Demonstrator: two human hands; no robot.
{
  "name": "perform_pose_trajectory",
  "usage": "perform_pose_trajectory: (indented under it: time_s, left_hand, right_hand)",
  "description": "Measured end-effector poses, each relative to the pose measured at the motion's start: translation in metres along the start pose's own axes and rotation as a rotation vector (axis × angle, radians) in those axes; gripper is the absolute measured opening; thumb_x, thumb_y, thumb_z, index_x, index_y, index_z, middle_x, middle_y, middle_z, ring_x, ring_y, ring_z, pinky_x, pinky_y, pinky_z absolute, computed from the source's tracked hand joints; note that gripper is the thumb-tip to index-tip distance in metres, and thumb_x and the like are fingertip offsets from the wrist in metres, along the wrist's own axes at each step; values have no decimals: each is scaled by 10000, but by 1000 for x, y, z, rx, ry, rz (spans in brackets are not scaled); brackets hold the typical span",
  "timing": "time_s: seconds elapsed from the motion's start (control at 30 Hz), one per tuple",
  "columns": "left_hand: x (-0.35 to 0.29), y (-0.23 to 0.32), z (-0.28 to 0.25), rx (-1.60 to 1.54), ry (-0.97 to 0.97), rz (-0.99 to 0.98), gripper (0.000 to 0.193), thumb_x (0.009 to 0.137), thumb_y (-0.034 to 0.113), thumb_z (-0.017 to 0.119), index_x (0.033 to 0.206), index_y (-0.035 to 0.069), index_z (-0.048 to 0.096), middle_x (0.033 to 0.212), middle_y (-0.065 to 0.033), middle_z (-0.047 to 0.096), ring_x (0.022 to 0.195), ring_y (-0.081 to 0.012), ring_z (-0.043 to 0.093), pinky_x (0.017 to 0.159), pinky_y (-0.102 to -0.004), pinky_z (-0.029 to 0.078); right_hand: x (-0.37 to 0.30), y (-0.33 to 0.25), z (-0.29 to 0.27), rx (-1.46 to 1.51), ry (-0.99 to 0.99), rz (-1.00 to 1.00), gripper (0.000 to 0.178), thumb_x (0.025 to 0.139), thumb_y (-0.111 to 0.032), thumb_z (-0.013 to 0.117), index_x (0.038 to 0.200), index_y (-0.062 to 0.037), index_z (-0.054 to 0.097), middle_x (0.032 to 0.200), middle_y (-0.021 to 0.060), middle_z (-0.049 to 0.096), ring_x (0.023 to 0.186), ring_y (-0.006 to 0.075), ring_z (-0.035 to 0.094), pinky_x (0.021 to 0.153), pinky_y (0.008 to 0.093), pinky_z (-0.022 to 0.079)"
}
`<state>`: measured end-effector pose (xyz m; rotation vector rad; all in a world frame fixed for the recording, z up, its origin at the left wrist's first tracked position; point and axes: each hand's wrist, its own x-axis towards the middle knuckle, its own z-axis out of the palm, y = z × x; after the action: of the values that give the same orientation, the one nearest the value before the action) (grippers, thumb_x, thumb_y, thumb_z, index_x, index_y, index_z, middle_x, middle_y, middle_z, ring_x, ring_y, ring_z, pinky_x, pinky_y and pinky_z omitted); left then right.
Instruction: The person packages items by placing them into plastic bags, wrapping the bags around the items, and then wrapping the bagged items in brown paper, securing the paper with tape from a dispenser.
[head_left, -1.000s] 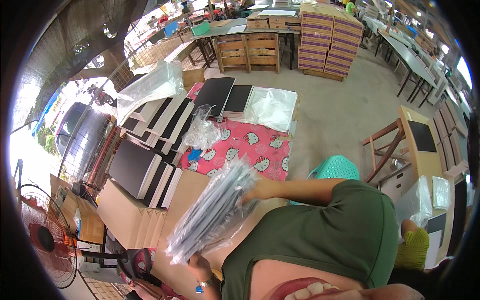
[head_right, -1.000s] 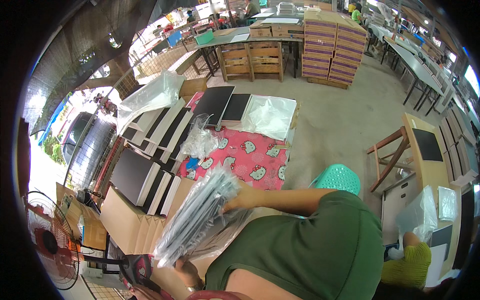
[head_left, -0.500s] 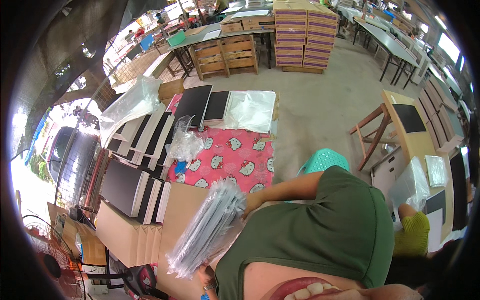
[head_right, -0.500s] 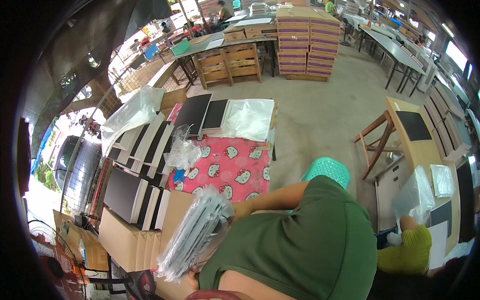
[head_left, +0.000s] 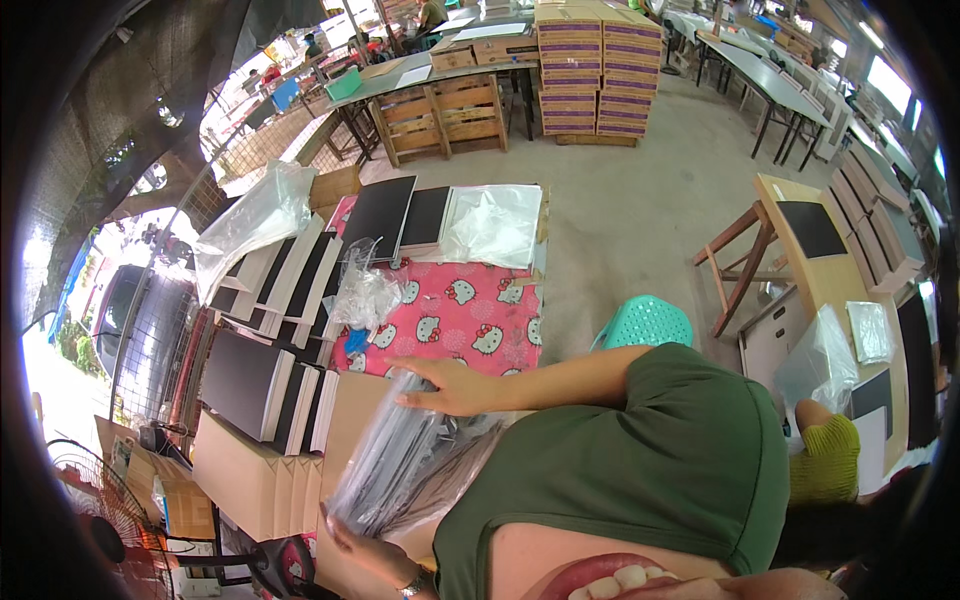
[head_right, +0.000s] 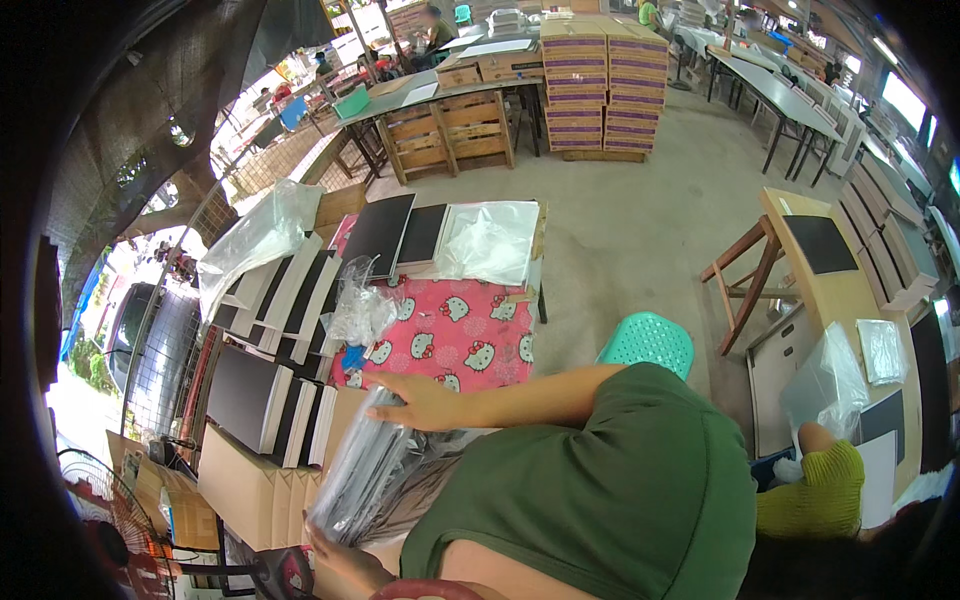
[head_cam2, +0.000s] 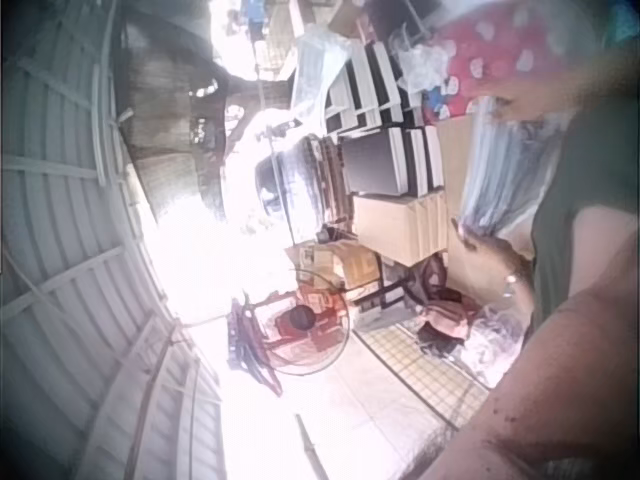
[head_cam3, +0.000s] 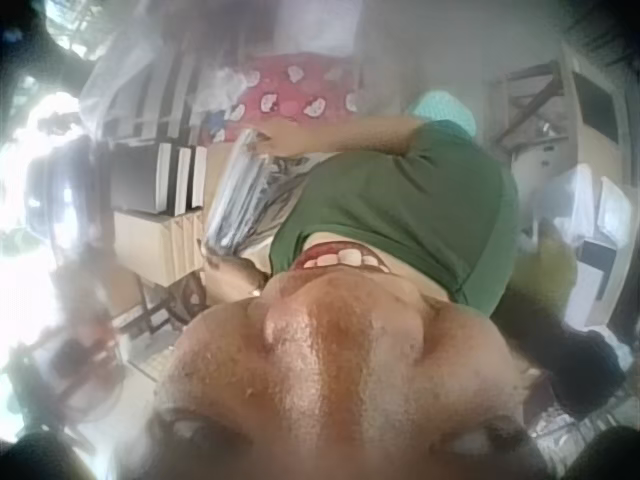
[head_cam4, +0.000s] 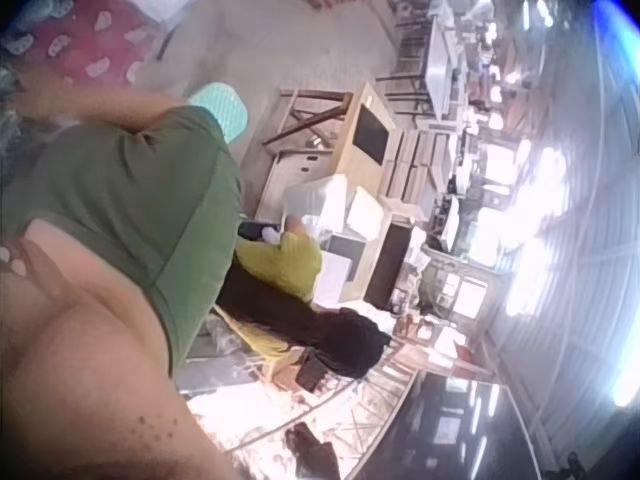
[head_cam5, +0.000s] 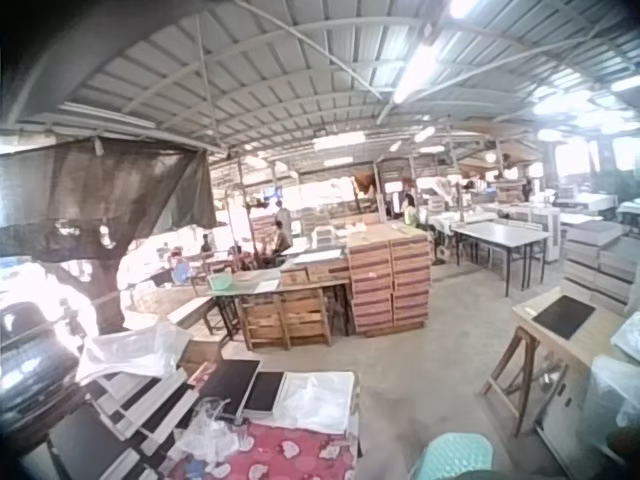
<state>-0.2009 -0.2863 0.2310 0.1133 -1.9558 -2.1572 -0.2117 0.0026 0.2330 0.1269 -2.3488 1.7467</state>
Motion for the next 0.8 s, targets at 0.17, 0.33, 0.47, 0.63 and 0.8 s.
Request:
perform_pose_trajectory:
  time_s: [0.17, 0.33, 0.47, 0.63, 0.8]
  left_hand:
    - [3, 9, 17, 88, 145, -40, 430, 903, 218, 485, 1227, -62, 521, 1233, -188, 521, 1122, -283, 512, 977, -392, 398]
    - [11, -6, 4, -29, 122, -96, 390, 861, 130, 517, 1189, -80, 538, 1198, -177, 548, 1091, -277, 526, 946, -404, 414]
    - [11, -5, 3, -34, 133, -75, 396, 847, 115, 531, 1192, -81, 536, 1202, -182, 540, 1079, -288, 533, 948, -402, 414]
    - [14, -15, 0, -332, 24, -50, 403, 853, 118, 529, 1205, -78, 525, 1213, -193, 527, 1069, -297, 539, 934, -403, 428]
    - [11, -4, 9, -21, 135, -112, 438, 850, 133, 546, 1230, -80, 499, 1198, -192, 535, 1054, -284, 542, 921, -395, 439]
  right_hand:
    - [8, 11, -3, 139, -85, 41, 385, 878, -293, 595, 1177, -51, 586, 1091, 170, 616, 1014, 305, 592, 877, 361, 447]
    - [9, 22, 9, -10, 48, -191, 328, 853, -199, 599, 1151, -62, 611, 1024, 141, 642, 956, 234, 610, 842, 319, 454]
    - [15, 29, 11, 279, 8, -44, 296, 846, -185, 596, 1104, -46, 639, 1001, 118, 652, 937, 176, 601, 835, 289, 449]
    - [18, 37, 13, 457, -22, 58, 259, 851, -142, 551, 1061, -27, 650, 935, 71, 654, 886, 138, 582, 790, 276, 454]
    - [17, 16, 11, 354, 49, 99, 297, 848, -85, 503, 1119, -17, 604, 981, 48, 638, 919, 128, 557, 806, 275, 435]
